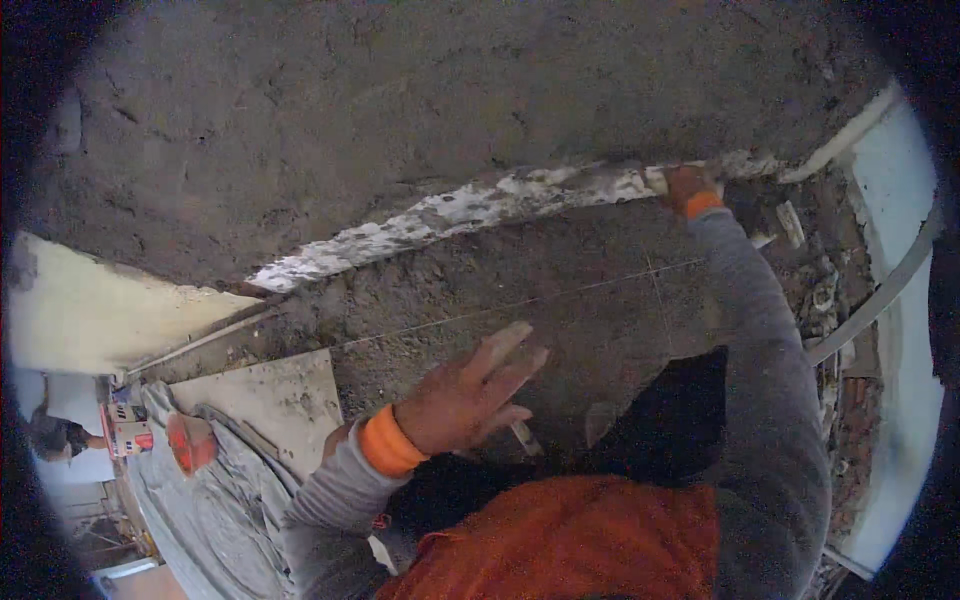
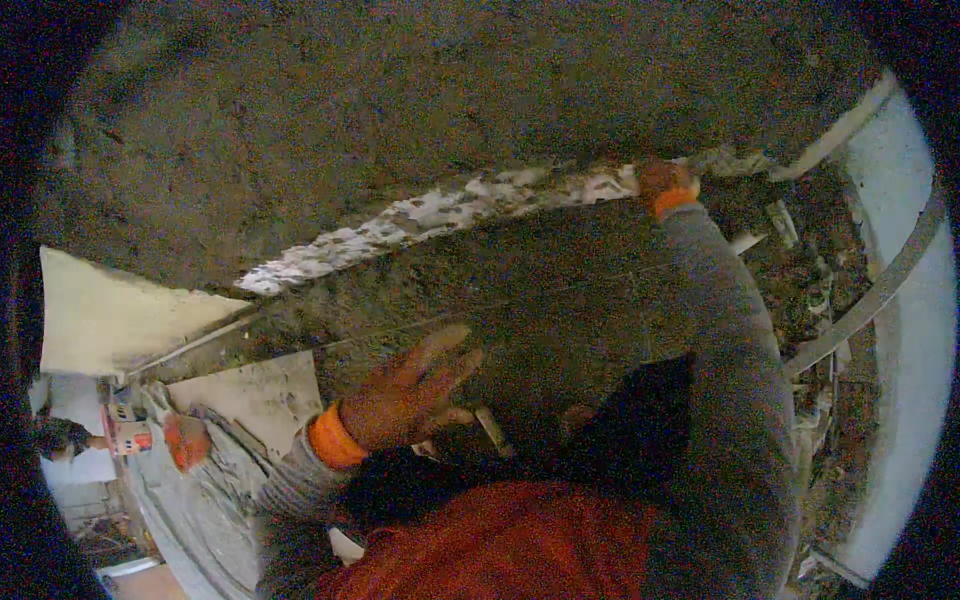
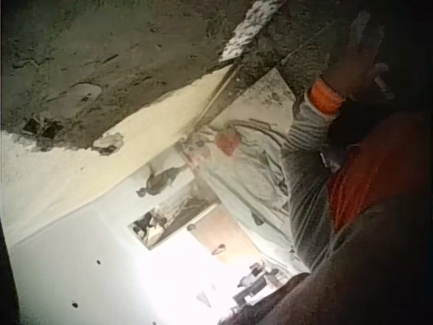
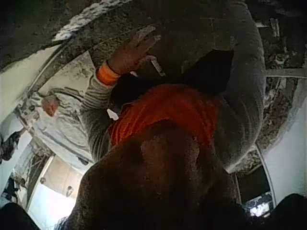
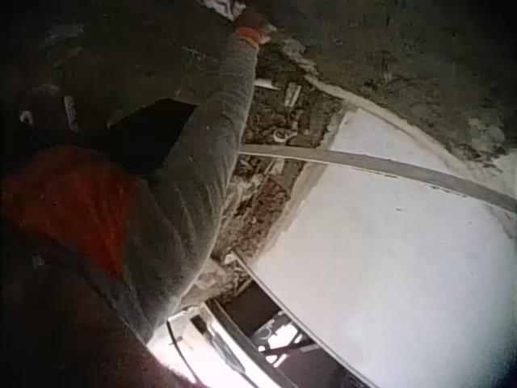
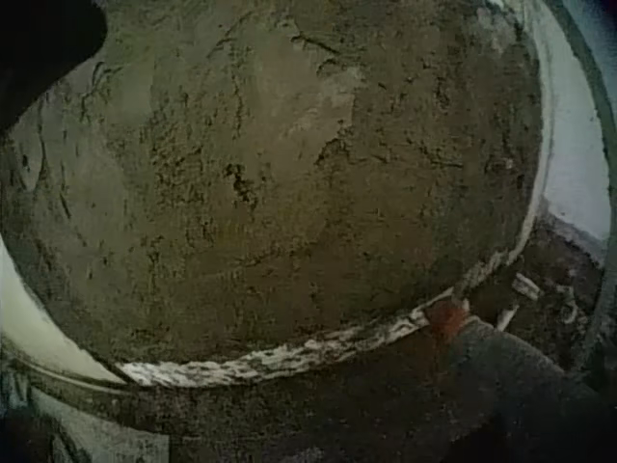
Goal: The person applies wet plaster to a wall with a trowel, scrapes the plastered surface flat using a straight edge board, and smooths the lower section of the wall with a trowel.
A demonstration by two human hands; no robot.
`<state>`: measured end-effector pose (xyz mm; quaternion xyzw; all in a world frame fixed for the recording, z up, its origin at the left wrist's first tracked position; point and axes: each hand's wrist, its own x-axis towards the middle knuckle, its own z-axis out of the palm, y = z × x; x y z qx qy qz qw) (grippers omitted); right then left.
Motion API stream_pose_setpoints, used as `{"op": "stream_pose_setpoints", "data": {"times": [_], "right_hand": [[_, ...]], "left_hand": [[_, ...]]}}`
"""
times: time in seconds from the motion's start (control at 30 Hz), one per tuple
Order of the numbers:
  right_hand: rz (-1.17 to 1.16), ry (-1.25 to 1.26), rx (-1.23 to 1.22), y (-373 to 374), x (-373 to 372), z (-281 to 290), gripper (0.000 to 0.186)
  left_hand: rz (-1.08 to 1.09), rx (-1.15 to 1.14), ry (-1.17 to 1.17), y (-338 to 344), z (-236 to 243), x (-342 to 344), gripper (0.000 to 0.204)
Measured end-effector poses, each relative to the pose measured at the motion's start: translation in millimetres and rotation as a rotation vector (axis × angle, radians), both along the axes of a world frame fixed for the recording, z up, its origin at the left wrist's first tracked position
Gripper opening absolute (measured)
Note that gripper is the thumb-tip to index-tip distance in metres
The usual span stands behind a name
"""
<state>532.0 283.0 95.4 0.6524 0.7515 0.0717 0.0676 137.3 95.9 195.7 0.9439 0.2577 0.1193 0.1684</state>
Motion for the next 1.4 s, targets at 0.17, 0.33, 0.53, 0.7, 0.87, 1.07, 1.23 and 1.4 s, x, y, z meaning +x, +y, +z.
{"op": "stream_pose_setpoints", "data": {"times": [0.17, 0.33, 0.53, 0.7, 0.87, 1.07, 1.23, 1.4], "right_hand": [[0.105, -0.140, 0.057, -5.5, -24.4, -3.8, 0.041], [0.091, 0.017, -0.016, -4.3, -39.7, 7.0, 0.039], [0.076, -0.119, -0.042, -5.4, -40.4, -14.5, 0.037], [0.205, -0.158, 0.095, 19.0, -26.0, -30.0, 0.039], [-0.026, -0.169, -0.234, -7.1, -2.7, -29.2, 0.028], [0.170, -0.194, -0.157, -31.5, -15.3, -24.2, 0.025], [0.010, -0.327, -0.235, -34.8, 7.0, -15.7, 0.024], [-0.270, -0.221, -0.095, -21.0, 39.5, -9.3, 0.022]], "left_hand": [[-0.052, -0.124, 0.139, -1.4, -2.0, 6.2, 0.059], [-0.014, 0.008, 0.004, 3.4, -5.5, 9.4, 0.059], [-0.037, -0.045, 0.012, -4.0, -7.3, 3.8, 0.059], [-0.038, -0.011, 0.012, -1.6, -5.6, 7.3, 0.059], [0.024, -0.245, 0.219, -7.6, 1.8, 1.2, 0.059], [-0.012, -0.191, 0.075, -4.9, -4.9, 5.4, 0.059], [-0.014, -0.052, 0.005, -6.6, -3.4, 6.1, 0.058], [-0.001, -0.097, 0.060, -9.9, -1.8, 5.6, 0.059]]}}
